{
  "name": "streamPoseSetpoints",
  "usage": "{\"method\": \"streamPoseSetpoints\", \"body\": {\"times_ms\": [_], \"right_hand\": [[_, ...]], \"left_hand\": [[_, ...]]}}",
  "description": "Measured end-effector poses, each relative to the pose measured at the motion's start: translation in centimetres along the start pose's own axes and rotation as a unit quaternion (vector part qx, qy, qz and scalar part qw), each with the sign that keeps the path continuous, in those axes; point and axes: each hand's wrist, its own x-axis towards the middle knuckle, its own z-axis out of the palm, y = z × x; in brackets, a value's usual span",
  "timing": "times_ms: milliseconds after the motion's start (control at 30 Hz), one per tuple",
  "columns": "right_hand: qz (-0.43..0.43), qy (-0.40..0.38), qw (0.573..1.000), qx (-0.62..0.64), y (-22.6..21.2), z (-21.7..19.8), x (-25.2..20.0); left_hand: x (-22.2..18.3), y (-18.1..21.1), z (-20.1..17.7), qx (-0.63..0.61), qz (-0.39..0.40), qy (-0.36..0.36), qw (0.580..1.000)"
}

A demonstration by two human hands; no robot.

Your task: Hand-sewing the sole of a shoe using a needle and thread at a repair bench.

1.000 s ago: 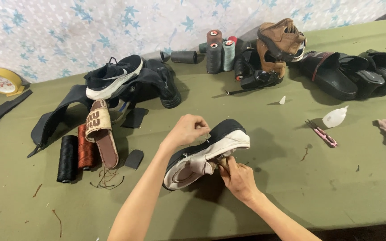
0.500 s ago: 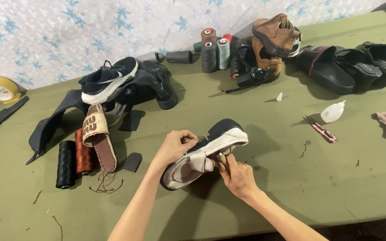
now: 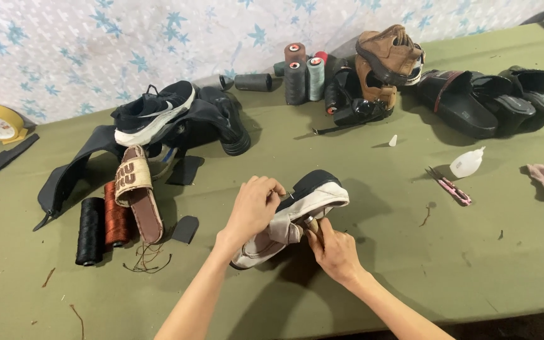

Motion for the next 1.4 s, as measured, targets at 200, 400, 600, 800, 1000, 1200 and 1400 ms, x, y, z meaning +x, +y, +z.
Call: {"method": "streamPoseSetpoints", "body": {"times_ms": [200, 400, 600, 800, 1000, 1200, 1400], "right_hand": [[0.020, -0.012, 1.000, 0.013, -0.4, -0.8, 0.4], [0.080, -0.063, 0.995, 0.018, -0.4, -0.8, 0.6], [0.121, -0.102, 0.985, 0.072, -1.9, -2.7, 1.5], [0.191, -0.177, 0.956, 0.138, -4.7, -5.4, 3.3], [0.352, -0.252, 0.768, 0.471, -4.4, -5.3, 4.8], [0.394, -0.268, 0.733, 0.486, -4.7, -5.8, 6.1], [0.461, -0.241, 0.619, 0.588, -6.7, -6.2, 7.5]], "left_hand": [[-0.5, -0.3, 2.2, -0.071, -0.046, 0.004, 0.996], [-1.0, -1.3, 4.0, 0.079, 0.039, 0.159, 0.983], [-1.7, -0.4, 3.3, 0.127, 0.113, 0.190, 0.967], [-2.4, -0.2, 2.3, 0.155, 0.113, 0.128, 0.973], [-2.0, -2.6, 6.2, 0.233, 0.088, 0.197, 0.948], [0.3, -6.4, 9.8, 0.192, -0.002, 0.235, 0.953], [1.4, -8.9, 11.3, 0.123, -0.085, 0.251, 0.956]]}}
